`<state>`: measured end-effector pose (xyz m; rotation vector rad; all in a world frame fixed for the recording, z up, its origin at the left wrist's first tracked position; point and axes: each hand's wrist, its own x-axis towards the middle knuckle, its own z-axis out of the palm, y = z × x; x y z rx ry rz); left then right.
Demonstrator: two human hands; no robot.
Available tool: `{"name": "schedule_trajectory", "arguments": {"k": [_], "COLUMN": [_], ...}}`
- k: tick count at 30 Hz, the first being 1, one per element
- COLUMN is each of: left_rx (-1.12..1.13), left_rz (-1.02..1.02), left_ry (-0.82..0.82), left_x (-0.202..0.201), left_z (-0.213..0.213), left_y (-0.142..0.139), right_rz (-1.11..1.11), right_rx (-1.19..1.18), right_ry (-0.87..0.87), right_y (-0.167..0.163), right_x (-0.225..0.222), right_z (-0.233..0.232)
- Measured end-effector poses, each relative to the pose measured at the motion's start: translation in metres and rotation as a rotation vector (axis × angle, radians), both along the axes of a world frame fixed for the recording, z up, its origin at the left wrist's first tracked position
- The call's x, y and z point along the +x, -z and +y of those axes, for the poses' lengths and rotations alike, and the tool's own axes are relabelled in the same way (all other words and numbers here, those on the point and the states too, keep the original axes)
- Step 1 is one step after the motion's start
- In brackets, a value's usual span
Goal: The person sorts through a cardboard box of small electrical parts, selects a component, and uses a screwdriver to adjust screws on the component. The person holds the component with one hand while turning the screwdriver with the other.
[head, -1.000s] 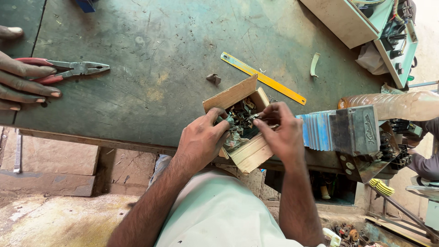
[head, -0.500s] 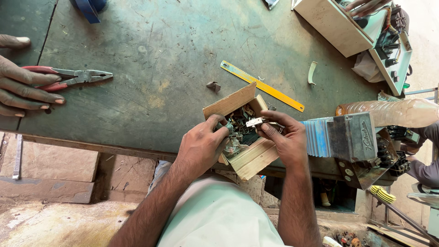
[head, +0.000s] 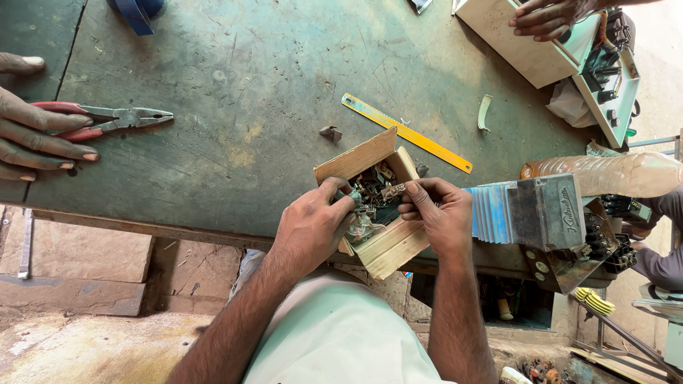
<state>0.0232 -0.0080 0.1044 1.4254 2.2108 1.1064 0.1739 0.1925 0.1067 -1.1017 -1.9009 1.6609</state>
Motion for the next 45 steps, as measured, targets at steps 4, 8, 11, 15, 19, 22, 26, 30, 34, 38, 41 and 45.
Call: {"name": "schedule_trajectory", "arguments": {"k": [4,8,11,15,19,22,26,30,34,38,41,45], "left_rx": [0.006,0.01,-0.009,-0.002,0.034,0.033,0.053,0.072,0.069,0.082,0.053,0.038], "left_rz": [0.005,0.01,0.006,0.011,0.005,-0.002,-0.004,-0.006,-0.01,0.004,-0.028,-0.012], "left_ry": [0.004,0.004,0.006,0.013,0.014,0.012,0.008,0.003,-0.001,0.001,0.005,0.01], "left_x": [0.0,0.0,0.0,-0.001,-0.003,-0.004,-0.004,-0.004,-0.004,-0.004,-0.003,-0.004], "left_z": [0.0,0.0,0.001,0.001,0.001,0.002,0.003,0.003,0.002,0.002,0.002,0.002], "left_y": [0.0,0.001,0.001,0.002,0.004,0.004,0.004,0.003,0.003,0.002,0.002,0.003], "right_rz": [-0.128,-0.188,-0.207,-0.02,-0.176,-0.27,-0.346,-0.487,-0.494,-0.395,-0.289,0.026], "right_rx": [0.099,0.135,0.18,0.258,0.427,0.678,0.891,0.992,1.028,1.011,0.859,0.835], "right_ry": [0.003,0.005,-0.014,0.049,-0.032,-0.222,-0.337,-0.304,-0.29,-0.287,-0.255,-0.22], "right_y": [-0.009,-0.017,-0.023,-0.026,-0.025,-0.02,-0.011,-0.005,-0.001,0.005,0.01,0.013], "right_x": [-0.005,-0.01,-0.014,-0.018,-0.015,-0.016,-0.022,-0.029,-0.031,-0.026,-0.021,-0.005], "right_z": [-0.006,-0.011,-0.011,-0.01,-0.013,-0.02,-0.029,-0.041,-0.048,-0.045,-0.035,-0.029]}}
